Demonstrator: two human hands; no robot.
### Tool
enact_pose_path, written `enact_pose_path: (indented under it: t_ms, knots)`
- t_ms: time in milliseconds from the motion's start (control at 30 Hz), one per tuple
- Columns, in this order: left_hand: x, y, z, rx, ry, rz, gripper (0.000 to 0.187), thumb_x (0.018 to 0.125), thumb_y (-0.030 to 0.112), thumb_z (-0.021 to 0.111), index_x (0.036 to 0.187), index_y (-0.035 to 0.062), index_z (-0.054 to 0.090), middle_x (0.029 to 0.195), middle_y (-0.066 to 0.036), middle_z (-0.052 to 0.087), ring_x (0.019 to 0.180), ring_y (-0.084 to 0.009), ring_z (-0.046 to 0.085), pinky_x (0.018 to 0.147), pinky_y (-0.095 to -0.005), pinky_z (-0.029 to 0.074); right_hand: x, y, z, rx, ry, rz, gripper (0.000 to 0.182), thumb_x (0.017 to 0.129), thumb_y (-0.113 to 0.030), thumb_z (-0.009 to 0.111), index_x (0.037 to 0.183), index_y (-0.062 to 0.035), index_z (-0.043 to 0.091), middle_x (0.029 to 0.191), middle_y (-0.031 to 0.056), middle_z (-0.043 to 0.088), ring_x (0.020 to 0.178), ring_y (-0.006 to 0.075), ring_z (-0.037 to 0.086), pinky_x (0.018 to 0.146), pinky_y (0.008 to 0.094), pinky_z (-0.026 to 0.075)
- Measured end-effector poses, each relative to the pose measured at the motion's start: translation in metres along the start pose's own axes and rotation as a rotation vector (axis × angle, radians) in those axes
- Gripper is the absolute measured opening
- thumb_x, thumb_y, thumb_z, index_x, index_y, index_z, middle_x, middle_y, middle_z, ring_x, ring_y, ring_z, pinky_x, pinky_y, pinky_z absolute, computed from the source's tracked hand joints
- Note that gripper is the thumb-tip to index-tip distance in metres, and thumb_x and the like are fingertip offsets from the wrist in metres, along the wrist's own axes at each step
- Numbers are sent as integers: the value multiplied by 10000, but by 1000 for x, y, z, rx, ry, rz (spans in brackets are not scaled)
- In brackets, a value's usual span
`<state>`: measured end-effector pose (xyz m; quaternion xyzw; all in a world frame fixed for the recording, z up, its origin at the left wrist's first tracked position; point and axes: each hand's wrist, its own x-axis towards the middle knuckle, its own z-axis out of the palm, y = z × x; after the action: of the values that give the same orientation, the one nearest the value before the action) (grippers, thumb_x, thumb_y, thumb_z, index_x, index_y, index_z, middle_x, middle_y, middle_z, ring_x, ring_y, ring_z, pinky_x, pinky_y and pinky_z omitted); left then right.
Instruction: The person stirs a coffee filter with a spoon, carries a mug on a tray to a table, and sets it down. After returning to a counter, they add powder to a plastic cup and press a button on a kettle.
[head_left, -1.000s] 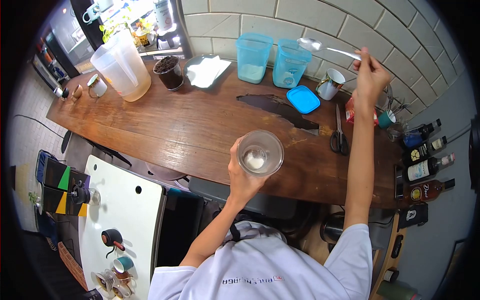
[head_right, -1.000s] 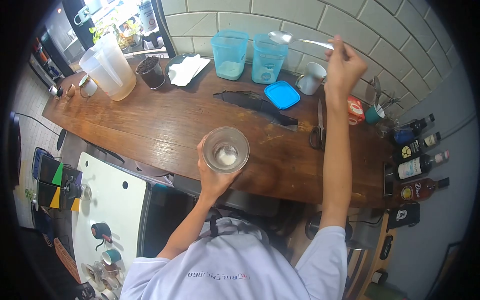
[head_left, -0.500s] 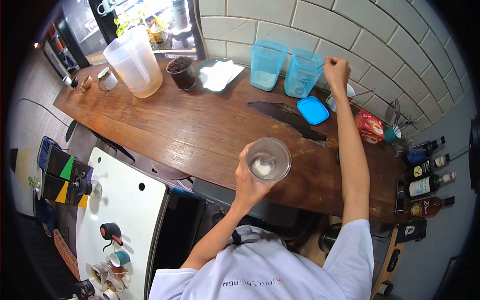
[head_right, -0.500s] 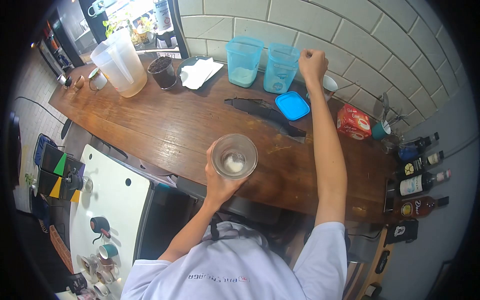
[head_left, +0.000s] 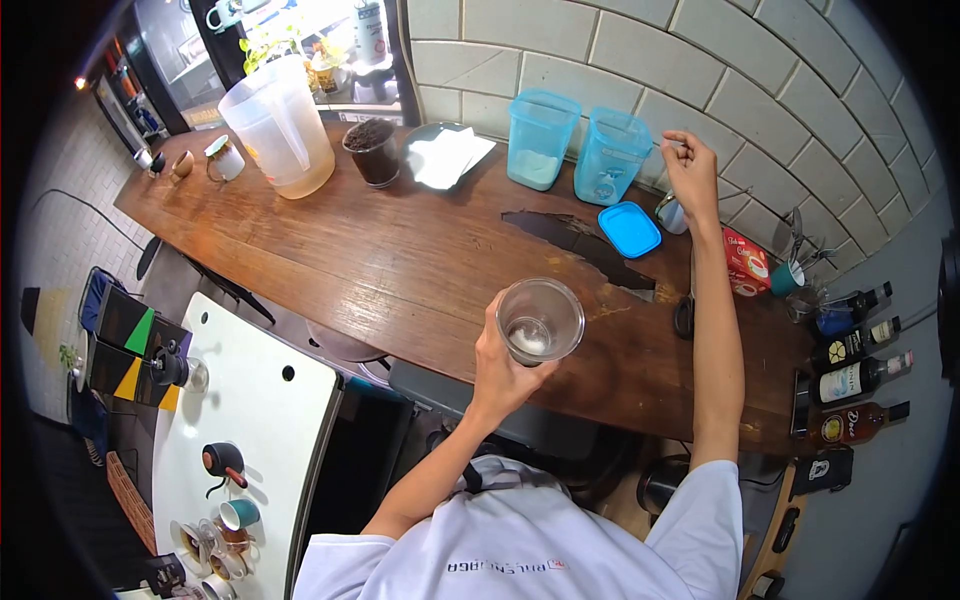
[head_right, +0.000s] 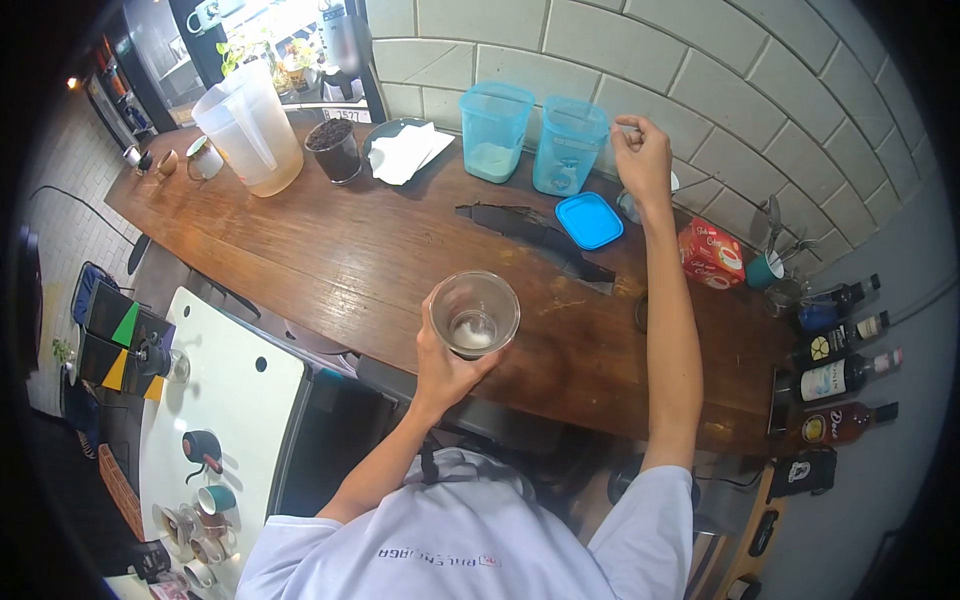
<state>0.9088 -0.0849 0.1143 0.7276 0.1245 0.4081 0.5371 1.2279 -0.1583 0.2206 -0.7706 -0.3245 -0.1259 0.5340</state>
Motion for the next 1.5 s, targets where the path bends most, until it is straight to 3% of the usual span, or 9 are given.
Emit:
enact_pose_path:
  t_ms: [133, 467, 767, 1000, 1167, 1333, 1367, 1467, 1500]
  knots:
    - [2, 3, 1, -4, 12, -8, 785, 612, 106, 808, 1283, 5, 413, 1132, -174, 609, 1032, -308, 624, 886, -382, 500, -29, -35, -6, 125, -94, -42, 200, 872, -53, 612, 1060, 15, 628, 673, -33, 516, 575, 21, 453, 517, 210, 370]
    - [12, 4, -9, -93, -131, -119, 809, 562, 145, 886, 1232, -2, 458, 1126, -121, 589, 1040, -205, 601, 893, -343, 500, -127, -97, -19, 121, -473, 37, 254, 885, -93, 627, 1124, -18, 584, 759, -40, 469, 650, 22, 425, 570, 202, 371]
    - [-26, 33, -92, -166, 19, 45, 772, 557, 114, 860, 1223, 19, 482, 1114, -96, 615, 998, -185, 614, 891, -325, 486, -205, -156, 5, 327, -443, 85, 235, 887, -45, 615, 1120, -32, 591, 788, -42, 490, 742, 43, 457, 683, 206, 394]
    - [-82, 53, -191, 34, 204, 220, 713, 601, 106, 844, 1213, 10, 490, 1140, -121, 614, 1021, -197, 614, 909, -324, 472, -258, -216, 78, 457, -519, -1, 194, 882, -32, 611, 1076, -21, 621, 792, -20, 522, 738, 67, 479, 732, 213, 413]
    - [-156, 48, -251, 89, 283, 26, 795, 563, 169, 873, 1229, 0, 474, 1187, -126, 559, 1102, -238, 563, 967, -361, 433, -310, -229, 168, 645, -767, 96, 151, 899, -18, 581, 1039, 20, 621, 757, -8, 540, 674, 56, 501, 626, 228, 433]
    - [-224, 42, -291, 191, 464, -233, 826, 537, 167, 885, 1230, 5, 466, 1171, -109, 567, 1085, -210, 564, 965, -348, 433, -373, -245, 266, 534, -1159, -127, 225, 877, -96, 608, 1082, -2, 616, 726, 48, 602, 636, 83, 536, 597, 263, 452]
    - [-236, 38, -298, 191, 517, -240, 803, 542, 136, 876, 1222, 5, 468, 1152, -101, 575, 1071, -201, 569, 956, -337, 439, -385, -255, 279, 543, -1266, -78, 251, 880, -105, 605, 1114, -15, 605, 732, 79, 611, 621, 104, 551, 594, 281, 464]
    - [-265, 37, -307, 306, 682, -365, 778, 549, 113, 867, 1211, 9, 472, 1128, -95, 586, 1049, -193, 576, 943, -330, 448, -422, -269, 326, 551, -1428, -245, 393, 901, -94, 603, 1277, -36, 503, 714, 3, 513, 591, 59, 459, 541, 236, 404]
    - [-275, 33, -308, 296, 750, -366, 856, 471, 51, 872, 1230, 19, 475, 1150, -95, 593, 1068, -206, 584, 958, -341, 453, -434, -274, 338, 546, -1481, -254, 441, 898, -104, 608, 1316, -54, 474, 717, 14, 518, 590, 68, 468, 554, 243, 417]
